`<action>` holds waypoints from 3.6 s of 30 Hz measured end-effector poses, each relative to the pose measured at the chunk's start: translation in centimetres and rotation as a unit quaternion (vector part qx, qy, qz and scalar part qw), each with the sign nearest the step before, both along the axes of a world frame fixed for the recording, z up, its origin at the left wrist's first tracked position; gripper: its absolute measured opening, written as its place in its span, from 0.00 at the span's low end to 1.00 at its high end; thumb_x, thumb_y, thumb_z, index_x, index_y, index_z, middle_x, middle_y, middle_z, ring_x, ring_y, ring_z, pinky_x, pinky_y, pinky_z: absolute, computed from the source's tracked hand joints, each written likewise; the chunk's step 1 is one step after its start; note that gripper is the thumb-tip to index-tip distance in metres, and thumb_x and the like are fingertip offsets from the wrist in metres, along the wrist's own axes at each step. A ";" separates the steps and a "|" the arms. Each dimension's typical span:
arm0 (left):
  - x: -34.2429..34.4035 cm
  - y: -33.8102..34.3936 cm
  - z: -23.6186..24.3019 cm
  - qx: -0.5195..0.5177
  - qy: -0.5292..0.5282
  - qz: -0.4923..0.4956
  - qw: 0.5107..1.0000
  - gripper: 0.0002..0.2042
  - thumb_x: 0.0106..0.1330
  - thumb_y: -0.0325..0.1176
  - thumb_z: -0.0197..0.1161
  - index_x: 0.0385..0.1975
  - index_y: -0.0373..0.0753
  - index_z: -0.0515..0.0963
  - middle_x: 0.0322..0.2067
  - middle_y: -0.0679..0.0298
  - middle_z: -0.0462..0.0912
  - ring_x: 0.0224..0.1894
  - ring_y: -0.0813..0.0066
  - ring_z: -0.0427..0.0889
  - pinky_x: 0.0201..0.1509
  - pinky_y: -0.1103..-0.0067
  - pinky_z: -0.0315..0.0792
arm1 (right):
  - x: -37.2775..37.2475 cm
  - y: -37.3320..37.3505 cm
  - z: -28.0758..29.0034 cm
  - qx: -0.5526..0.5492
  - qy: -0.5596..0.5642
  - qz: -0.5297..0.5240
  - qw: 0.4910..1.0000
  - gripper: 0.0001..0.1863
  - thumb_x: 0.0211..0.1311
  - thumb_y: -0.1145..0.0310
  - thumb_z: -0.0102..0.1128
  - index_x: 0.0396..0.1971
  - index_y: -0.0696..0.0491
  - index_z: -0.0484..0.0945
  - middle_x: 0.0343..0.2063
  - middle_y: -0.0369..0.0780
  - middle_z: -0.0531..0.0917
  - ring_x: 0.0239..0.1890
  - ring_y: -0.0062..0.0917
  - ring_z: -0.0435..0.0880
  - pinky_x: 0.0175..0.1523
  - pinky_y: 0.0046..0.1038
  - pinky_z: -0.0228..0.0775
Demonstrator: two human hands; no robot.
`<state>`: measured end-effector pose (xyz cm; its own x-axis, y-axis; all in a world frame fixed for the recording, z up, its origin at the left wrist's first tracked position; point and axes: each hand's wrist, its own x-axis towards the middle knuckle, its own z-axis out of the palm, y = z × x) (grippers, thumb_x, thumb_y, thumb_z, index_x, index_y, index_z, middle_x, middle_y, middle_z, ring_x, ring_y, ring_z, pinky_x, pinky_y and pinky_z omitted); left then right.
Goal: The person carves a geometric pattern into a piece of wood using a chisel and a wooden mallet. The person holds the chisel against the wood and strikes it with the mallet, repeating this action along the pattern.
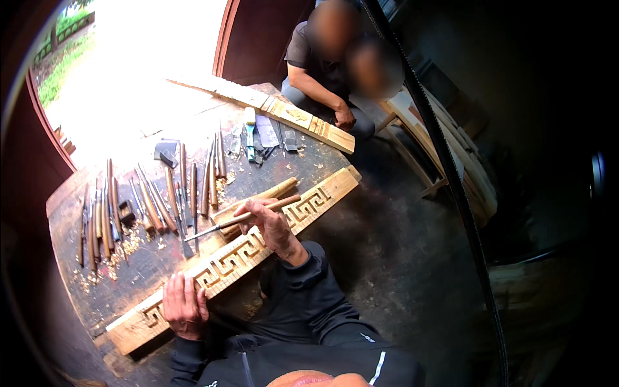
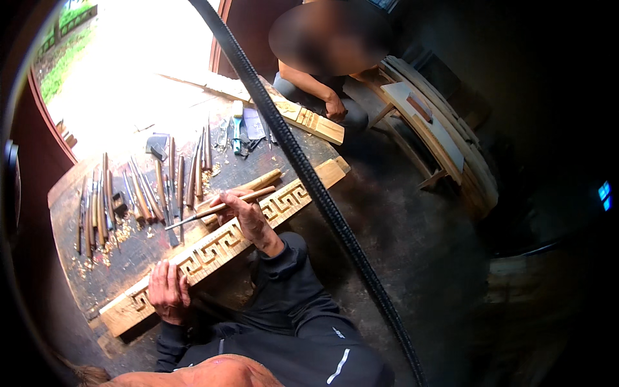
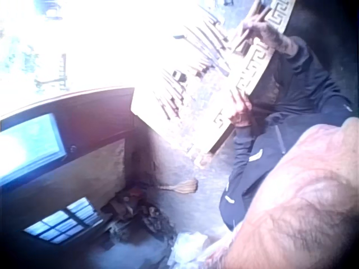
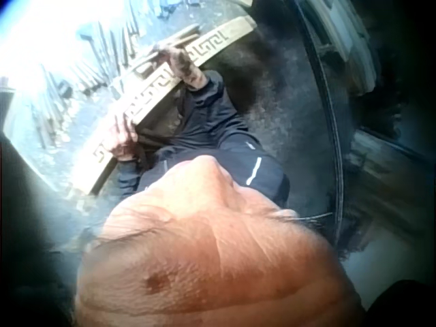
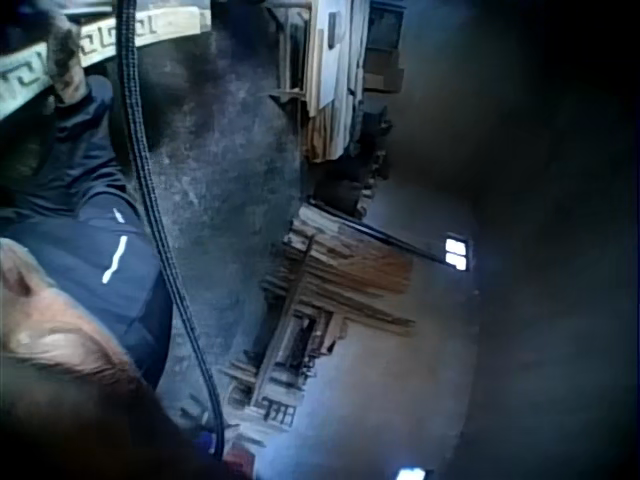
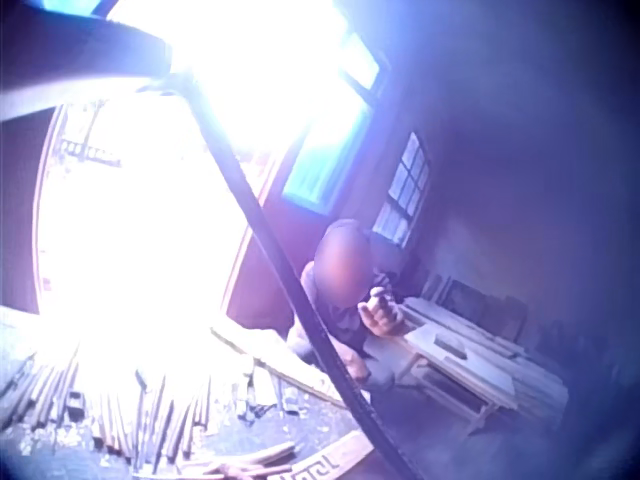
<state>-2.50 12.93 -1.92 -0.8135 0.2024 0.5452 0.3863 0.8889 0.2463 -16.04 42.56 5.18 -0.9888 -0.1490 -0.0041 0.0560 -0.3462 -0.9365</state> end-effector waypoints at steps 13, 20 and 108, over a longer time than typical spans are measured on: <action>-3.2 -0.1 3.7 -0.033 -0.117 -0.110 0.987 0.41 0.63 0.58 0.80 0.68 0.33 0.78 0.61 0.48 0.85 0.63 0.45 0.84 0.72 0.56 0.75 | 0.4 -1.3 0.9 -0.022 0.004 0.045 0.999 0.20 0.83 0.54 0.62 0.43 0.56 0.92 0.33 0.35 0.90 0.34 0.18 0.88 0.44 0.24 0.81; -5.1 2.5 4.2 -0.033 -0.125 -0.168 0.977 0.45 0.59 0.60 0.82 0.68 0.31 0.77 0.60 0.49 0.84 0.62 0.47 0.83 0.68 0.58 0.77 | 0.6 -1.6 0.4 -0.021 0.012 0.060 0.998 0.20 0.84 0.54 0.61 0.43 0.56 0.92 0.31 0.35 0.90 0.33 0.18 0.87 0.42 0.23 0.79; -0.9 2.7 3.0 -0.124 -0.020 -0.165 0.978 0.27 0.70 0.27 0.70 0.68 0.57 0.84 0.48 0.55 0.83 0.45 0.54 0.85 0.45 0.63 0.80 | 4.3 0.6 9.2 -0.116 0.277 0.062 0.952 0.32 0.80 0.67 0.62 0.78 0.61 0.72 0.30 0.33 0.88 0.28 0.11 0.80 0.33 0.17 0.73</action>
<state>-3.38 15.63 1.04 -0.7015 0.5798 0.4143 0.6569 0.7516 0.0603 -11.72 43.13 14.38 -0.8046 -0.1988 0.5595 -0.3697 -0.5697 -0.7340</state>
